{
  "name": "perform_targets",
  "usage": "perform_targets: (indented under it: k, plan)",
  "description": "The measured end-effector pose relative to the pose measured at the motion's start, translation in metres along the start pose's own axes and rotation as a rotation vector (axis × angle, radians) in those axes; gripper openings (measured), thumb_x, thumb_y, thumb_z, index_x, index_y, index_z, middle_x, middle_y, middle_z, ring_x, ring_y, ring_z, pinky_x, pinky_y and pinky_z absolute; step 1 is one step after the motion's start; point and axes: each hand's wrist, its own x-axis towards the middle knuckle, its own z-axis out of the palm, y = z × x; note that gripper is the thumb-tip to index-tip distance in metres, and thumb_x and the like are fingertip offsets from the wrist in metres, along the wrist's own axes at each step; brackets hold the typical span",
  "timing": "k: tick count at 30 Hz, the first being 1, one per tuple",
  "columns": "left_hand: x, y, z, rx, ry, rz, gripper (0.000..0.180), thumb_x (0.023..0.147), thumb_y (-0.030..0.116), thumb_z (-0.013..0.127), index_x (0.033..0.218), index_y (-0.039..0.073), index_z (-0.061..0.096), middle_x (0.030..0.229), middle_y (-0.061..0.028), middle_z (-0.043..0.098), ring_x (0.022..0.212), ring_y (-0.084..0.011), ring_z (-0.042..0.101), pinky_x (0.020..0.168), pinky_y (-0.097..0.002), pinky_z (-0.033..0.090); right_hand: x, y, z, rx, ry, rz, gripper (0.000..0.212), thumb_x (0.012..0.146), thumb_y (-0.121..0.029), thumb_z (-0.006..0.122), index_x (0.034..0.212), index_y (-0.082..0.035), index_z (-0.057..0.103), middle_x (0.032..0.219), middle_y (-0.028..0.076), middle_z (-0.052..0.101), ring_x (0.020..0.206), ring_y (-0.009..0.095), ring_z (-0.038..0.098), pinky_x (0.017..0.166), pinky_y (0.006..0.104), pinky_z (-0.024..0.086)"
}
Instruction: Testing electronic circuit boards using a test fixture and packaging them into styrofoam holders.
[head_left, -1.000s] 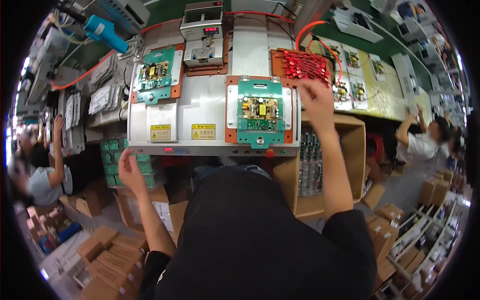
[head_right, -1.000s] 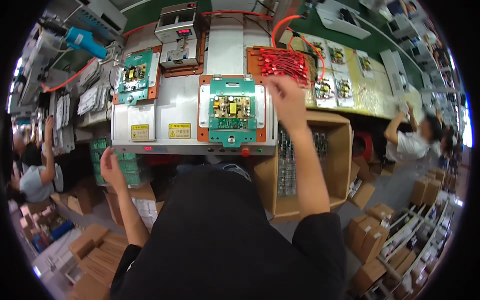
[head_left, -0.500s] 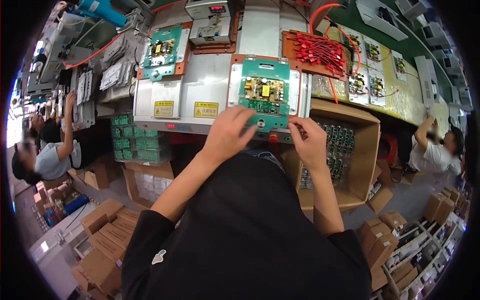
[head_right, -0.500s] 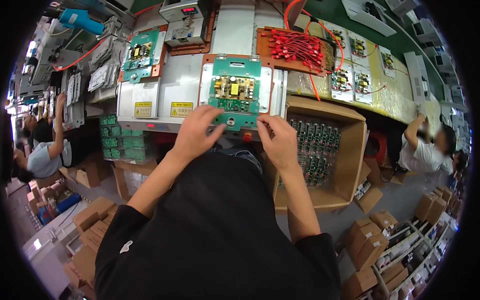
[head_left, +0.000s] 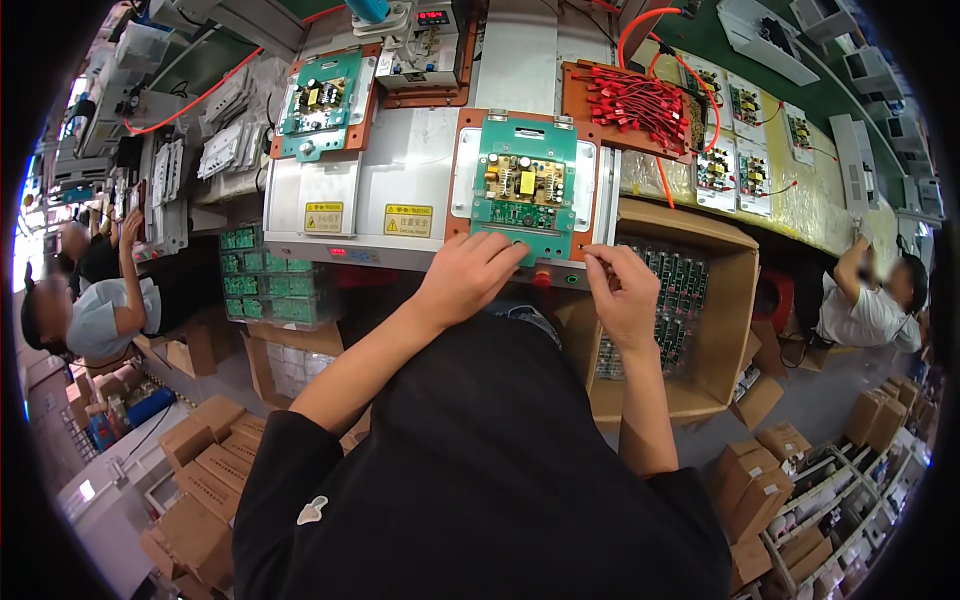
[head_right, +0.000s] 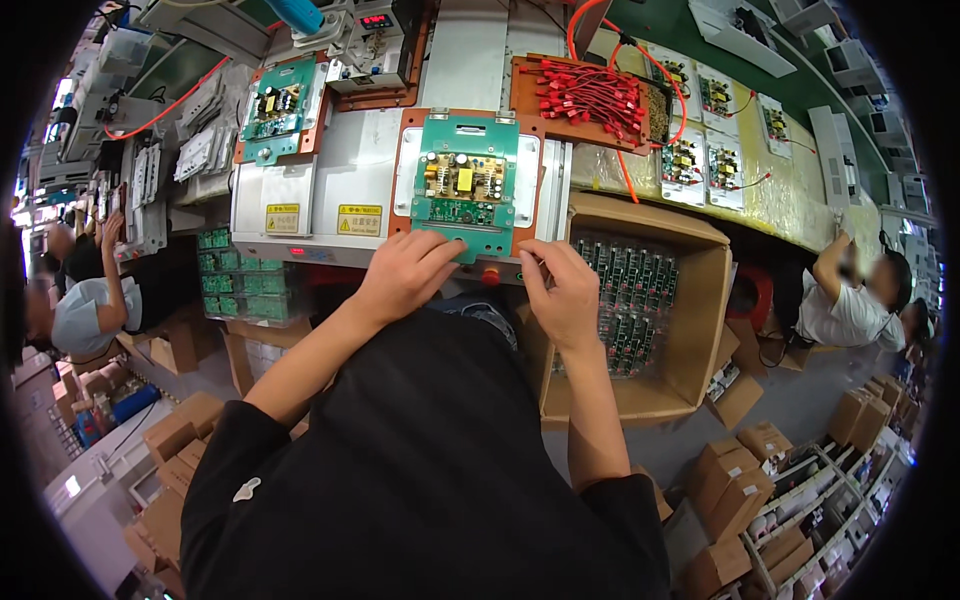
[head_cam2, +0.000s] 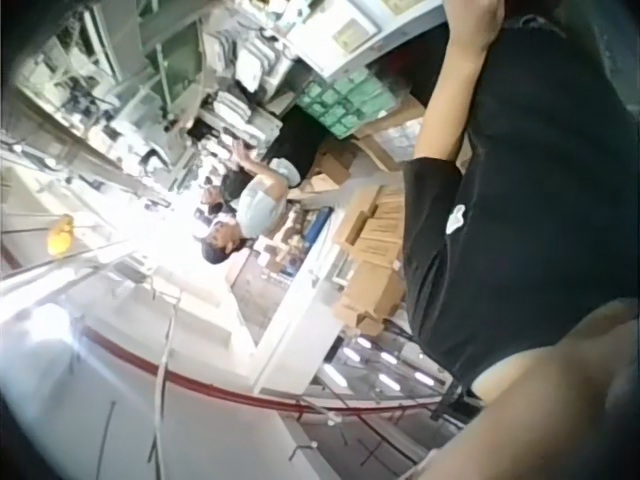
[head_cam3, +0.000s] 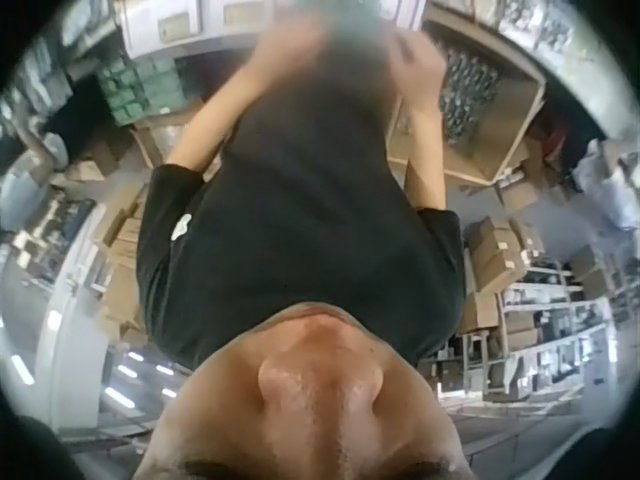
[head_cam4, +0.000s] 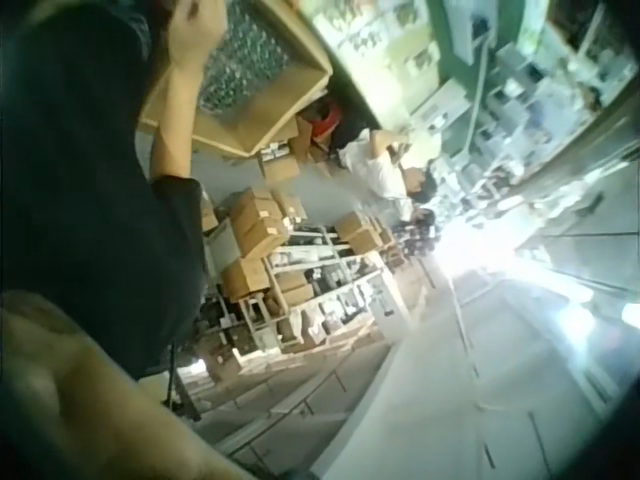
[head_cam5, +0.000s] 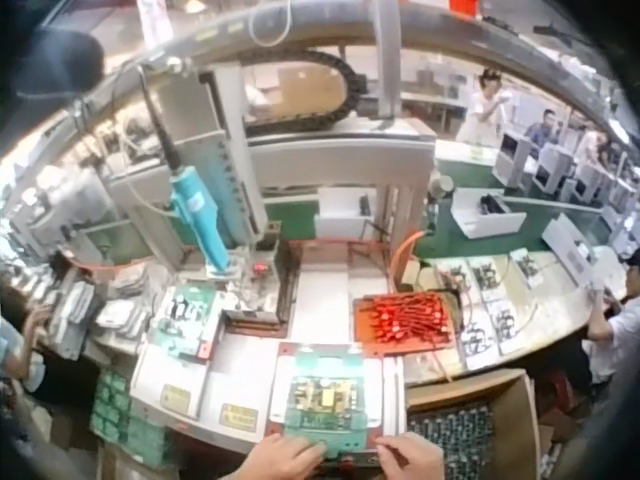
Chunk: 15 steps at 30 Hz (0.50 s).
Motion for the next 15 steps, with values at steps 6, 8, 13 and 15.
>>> perform_targets:
  k: [6,8,13,15]
  plan:
    - [0.043,0.002,-0.049,0.154,0.282,0.309,0.021,0.077,0.009,0.072,0.098,0.007,0.069,0.093,-0.0065,0.069,0.086,-0.0225,0.065,0.068,-0.0345,0.049,0.033,-0.004,-0.028,0.029,0.275,-0.167,0.009,0.091,0.001,0.067,0.1,0.002,0.07,0.078,0.001,0.063,0.064,0.005,0.053,0.055,0.0195,0.041]
    - [0.088,-0.007,-0.069,0.202,0.442,0.326,0.023,0.077,0.006,0.07,0.099,0.007,0.07,0.088,-0.0065,0.069,0.085,-0.0237,0.066,0.067,-0.0358,0.049,0.053,0.003,-0.035,0.096,0.322,-0.163,0.012,0.094,0.0,0.064,0.105,0.002,0.069,0.079,0.0,0.062,0.064,0.004,0.053,0.055,0.0183,0.04]
    - [0.205,-0.059,-0.078,0.39,0.582,0.285,0.024,0.081,0.008,0.062,0.104,0.008,0.068,0.098,-0.0058,0.068,0.098,-0.0247,0.061,0.08,-0.0375,0.047,0.128,0.001,-0.017,0.077,0.091,-0.183,0.014,0.093,-0.003,0.065,0.106,0.001,0.07,0.081,0.001,0.065,0.066,0.007,0.056,0.059,0.0229,0.044]
    - [0.226,-0.057,-0.08,0.382,0.385,0.076,0.035,0.08,-0.001,0.054,0.115,-0.002,0.058,0.105,-0.0136,0.06,0.102,-0.0327,0.056,0.087,-0.0422,0.047,0.156,0.029,0.004,-0.122,-0.065,-0.311,0.016,0.09,-0.006,0.068,0.106,-0.003,0.071,0.086,0.007,0.069,0.07,0.015,0.064,0.065,0.0281,0.05]
